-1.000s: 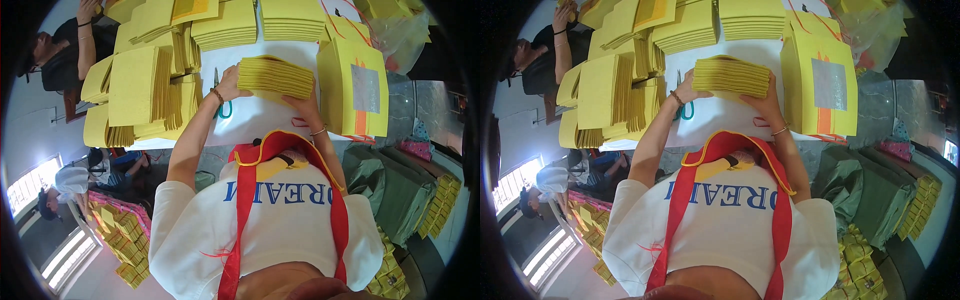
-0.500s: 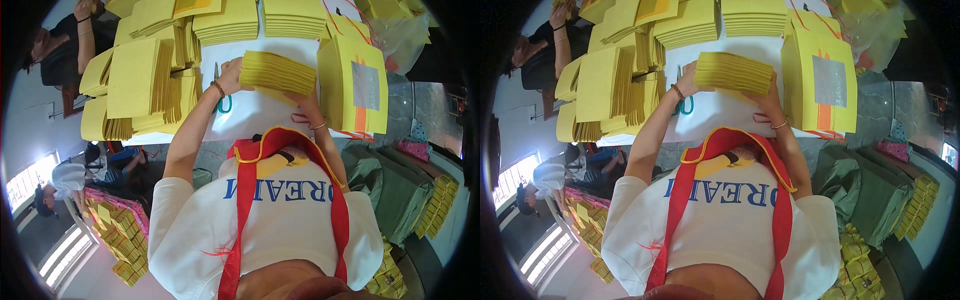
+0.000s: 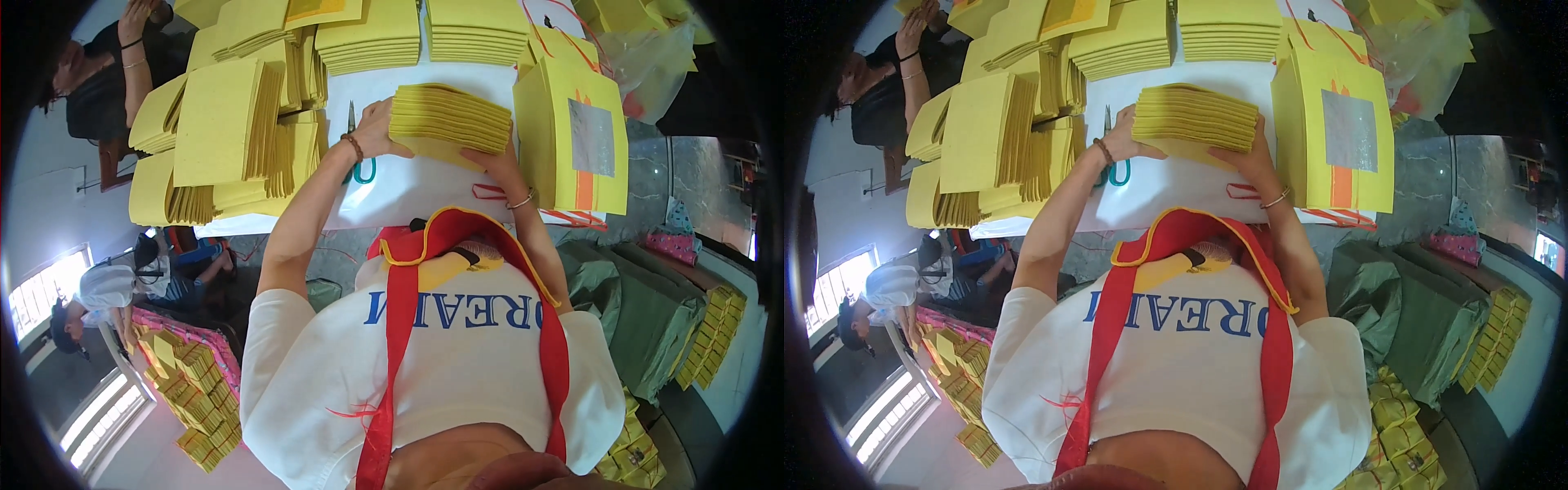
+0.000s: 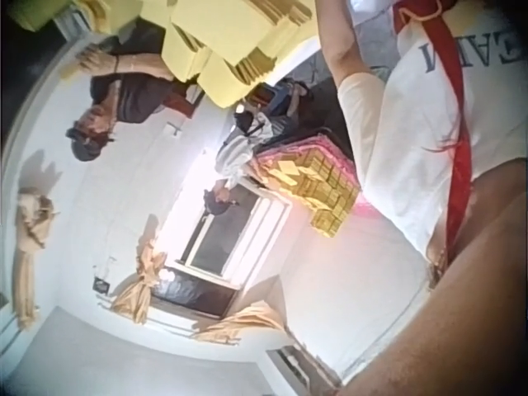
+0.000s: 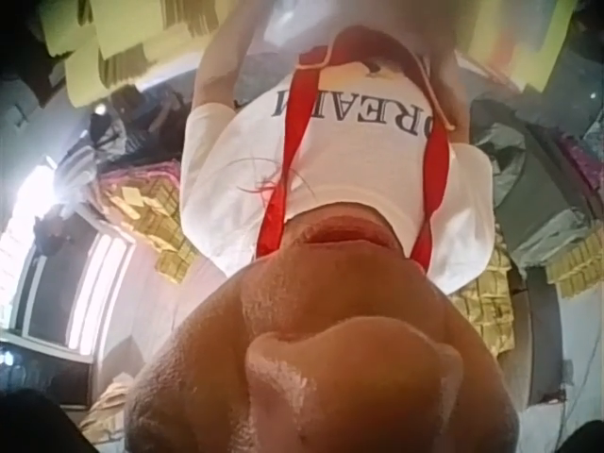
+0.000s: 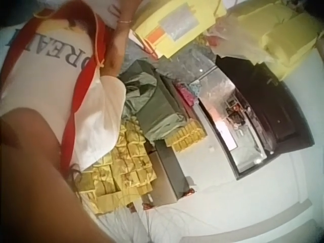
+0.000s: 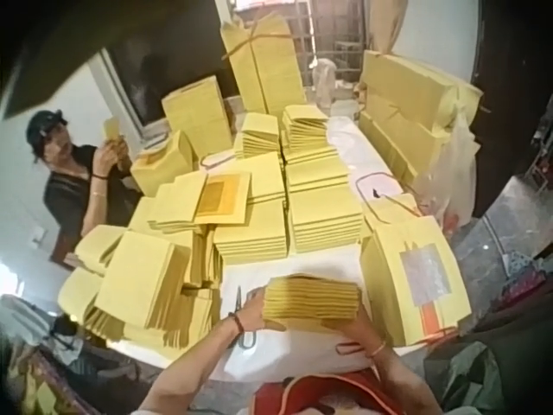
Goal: Folding and stacking sheets of yellow joss paper at a workbench.
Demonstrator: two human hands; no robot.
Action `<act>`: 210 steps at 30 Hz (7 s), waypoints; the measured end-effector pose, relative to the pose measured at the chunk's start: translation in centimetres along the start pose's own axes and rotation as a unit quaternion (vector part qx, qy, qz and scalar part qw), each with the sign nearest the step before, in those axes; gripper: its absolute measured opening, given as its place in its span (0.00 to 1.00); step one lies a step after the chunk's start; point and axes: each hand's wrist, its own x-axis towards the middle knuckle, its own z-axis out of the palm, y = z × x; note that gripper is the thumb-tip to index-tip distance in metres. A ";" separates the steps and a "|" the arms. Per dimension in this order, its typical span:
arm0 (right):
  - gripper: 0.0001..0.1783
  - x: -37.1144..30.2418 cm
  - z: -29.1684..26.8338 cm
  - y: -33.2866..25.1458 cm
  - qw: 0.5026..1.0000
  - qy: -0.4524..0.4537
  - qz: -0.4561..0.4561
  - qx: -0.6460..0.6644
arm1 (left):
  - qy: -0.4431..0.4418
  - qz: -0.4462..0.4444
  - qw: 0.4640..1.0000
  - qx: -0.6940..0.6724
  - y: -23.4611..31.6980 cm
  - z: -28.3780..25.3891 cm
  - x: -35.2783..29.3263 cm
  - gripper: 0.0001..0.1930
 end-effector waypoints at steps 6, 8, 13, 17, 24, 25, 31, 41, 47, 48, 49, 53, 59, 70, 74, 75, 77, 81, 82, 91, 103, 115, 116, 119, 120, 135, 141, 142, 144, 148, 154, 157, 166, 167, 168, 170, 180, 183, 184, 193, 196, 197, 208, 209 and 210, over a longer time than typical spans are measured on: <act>0.46 -0.2 -0.1 -0.1 0.999 0.003 -0.019 -0.045 | 0.119 0.095 0.988 -0.021 5.7 -6.8 -0.1 0.61; 0.46 0.1 -0.2 0.0 0.998 -0.002 -0.046 -0.042 | 0.115 0.122 0.982 0.084 8.4 -7.7 1.4 0.62; 0.48 0.0 -0.2 0.1 1.000 0.006 -0.017 0.007 | -0.120 0.071 0.958 0.251 13.1 -6.9 4.1 0.60; 0.54 0.2 0.0 -0.6 0.996 -0.008 0.052 0.079 | -0.081 0.042 0.963 0.254 12.2 -5.8 4.8 0.54; 0.70 -2.1 1.3 -1.6 0.970 0.076 -0.033 0.230 | 0.095 0.109 0.989 -0.019 8.0 -7.7 2.9 0.39; 0.68 -2.2 1.6 -1.7 0.964 0.050 -0.027 0.259 | 0.094 0.108 0.989 -0.020 8.0 -7.7 2.8 0.39; 0.70 0.7 0.0 -4.8 0.964 -0.126 0.077 0.219 | 0.094 0.065 0.890 -0.442 7.0 -4.9 1.3 0.45; 0.65 1.7 0.9 -2.8 0.992 -0.063 0.015 0.104 | 0.017 -0.109 0.847 -0.520 3.2 0.7 1.3 0.51; 0.62 2.1 1.5 0.1 0.998 -0.038 -0.005 0.056 | 0.003 -0.047 0.960 -0.276 0.9 1.7 2.2 0.63; 0.62 1.7 1.4 -0.2 0.998 -0.035 -0.002 0.056 | -0.001 -0.046 0.960 -0.277 1.7 1.1 1.6 0.63; 0.62 1.8 1.4 -1.1 0.997 -0.037 0.004 0.072 | 0.053 -0.010 0.952 -0.302 3.1 -0.4 1.1 0.65; 0.62 1.9 1.3 -1.2 0.996 -0.043 -0.009 0.084 | 0.138 0.108 0.939 -0.296 4.7 -4.9 0.7 0.59; 0.63 2.0 1.5 -1.3 0.995 -0.032 -0.007 0.093 | 0.259 0.121 0.835 -0.470 5.6 -6.0 3.8 0.40; 0.62 2.4 1.4 -2.2 0.992 -0.040 0.022 0.118 | 0.129 0.143 0.950 0.246 11.8 -6.9 4.2 0.38; 0.62 1.9 1.5 -1.3 0.993 -0.028 0.013 0.110 | 0.252 0.154 0.917 0.269 12.6 -9.7 5.6 0.42; 0.62 1.8 1.5 -1.1 0.993 -0.029 0.012 0.110 | 0.253 0.153 0.916 0.270 12.0 -9.4 5.8 0.42; 0.62 2.0 1.4 -0.8 0.989 -0.032 0.006 0.146 | 0.064 0.083 0.963 0.248 11.9 -9.2 5.9 0.42; 0.62 1.9 1.3 -1.5 0.991 -0.027 0.022 0.127 | -0.016 0.115 0.986 0.116 12.5 -10.5 3.7 0.49; 0.63 2.1 1.4 -1.7 0.992 -0.031 0.019 0.119 | 0.032 0.186 0.975 0.118 11.9 -10.1 3.0 0.53; 0.67 2.2 -0.1 -5.7 0.983 -0.064 -0.016 0.172 | 0.046 0.133 0.984 0.105 11.9 -9.1 2.9 0.48; 0.56 2.4 -0.9 -5.3 0.997 -0.042 -0.038 0.055 | -0.005 0.064 0.883 -0.464 4.4 -6.0 1.1 0.66; 0.55 2.6 -0.6 -7.4 0.990 -0.004 -0.028 0.138 | 0.147 0.016 0.970 -0.191 6.4 -3.4 1.4 0.58; 0.56 2.5 -0.6 -7.9 0.987 0.004 -0.051 0.153 | 0.144 0.017 0.965 -0.218 6.8 -3.8 1.3 0.56; 0.56 2.4 0.2 -5.7 0.995 -0.018 -0.050 0.089 | 0.061 -0.009 0.975 -0.214 3.5 -1.7 2.5 0.56; 0.56 2.6 0.2 -5.6 0.994 -0.021 -0.054 0.089 | 0.066 -0.009 0.975 -0.212 2.4 -1.0 2.6 0.56; 0.29 2.1 0.9 -4.3 0.869 0.109 0.110 0.470 | 0.152 0.109 0.683 -0.706 2.2 -1.2 -0.3 0.51; 0.29 2.2 2.4 -4.3 0.813 0.114 0.145 0.553 | 0.136 -0.022 0.592 -0.794 3.7 2.0 0.1 0.51; 0.29 2.2 2.4 -4.1 0.811 0.115 0.150 0.554 | 0.136 -0.007 0.706 -0.695 4.3 1.9 -0.3 0.54; 0.29 1.8 2.4 -3.5 0.809 0.116 0.156 0.554 | 0.160 -0.036 0.809 -0.564 5.4 1.2 0.0 0.61; 0.39 0.3 1.1 -1.6 0.840 0.053 0.081 0.535 | 0.174 -0.006 0.851 -0.496 4.7 -1.0 -0.8 0.59; 0.55 0.4 -1.4 -4.3 0.948 -0.040 0.015 0.316 | 0.156 0.015 0.854 -0.496 4.7 -4.3 -2.1 0.58; 0.56 0.0 -1.7 -4.0 0.984 -0.043 0.005 0.170 | 0.154 0.035 0.871 -0.466 4.1 -5.0 -2.0 0.58; 0.47 -0.1 0.4 -0.7 0.986 -0.013 0.060 0.153 | 0.063 -0.002 0.933 -0.354 2.2 -1.4 -0.1 0.60; 0.46 0.4 0.8 -0.2 0.991 0.004 0.016 0.130 | 0.064 -0.001 0.933 -0.354 1.9 -1.1 0.0 0.60; 0.46 0.6 0.7 0.2 0.991 0.003 0.015 0.129 | 0.051 -0.011 0.937 -0.347 1.6 -0.9 0.0 0.61; 0.45 0.5 0.8 -1.1 0.989 -0.011 0.035 0.142 | 0.038 -0.028 0.938 -0.343 1.7 -1.0 -0.3 0.61; 0.42 1.8 0.7 -0.3 0.991 -0.015 0.021 0.131 | 0.060 -0.037 0.960 -0.269 0.3 -1.3 1.2 0.63; 0.42 1.4 0.8 0.3 0.989 -0.029 0.069 0.127 | 0.089 -0.015 0.957 -0.275 -0.7 -0.3 0.4 0.63; 0.42 1.4 1.0 0.4 0.991 -0.027 0.062 0.115 | 0.100 -0.008 0.956 -0.275 -1.6 -0.1 1.0 0.62; 0.40 0.6 -0.7 -5.2 0.981 -0.006 0.072 0.181 | 0.110 0.000 0.906 -0.408 6.0 -5.1 -1.2 0.43; 0.38 0.2 -0.9 -8.5 0.974 0.016 0.098 0.202 | 0.118 -0.061 0.857 -0.498 7.8 -5.6 -1.6 0.40; 0.37 0.1 -0.9 -9.3 0.963 0.033 0.128 0.236 | 0.115 -0.066 0.837 -0.530 7.7 -5.6 -1.7 0.39; 0.27 -2.2 -3.1 -13.1 0.903 0.019 0.188 0.386 | 0.103 -0.040 0.765 -0.635 10.0 -6.7 -2.2 0.36; 0.25 -2.0 -3.5 -13.2 0.883 0.015 0.203 0.422 | 0.102 -0.038 0.765 -0.635 10.4 -7.2 -2.2 0.36; 0.25 -1.7 -3.7 -13.5 0.884 0.016 0.202 0.422 | 0.101 -0.002 0.742 -0.662 10.8 -7.9 -2.4 0.35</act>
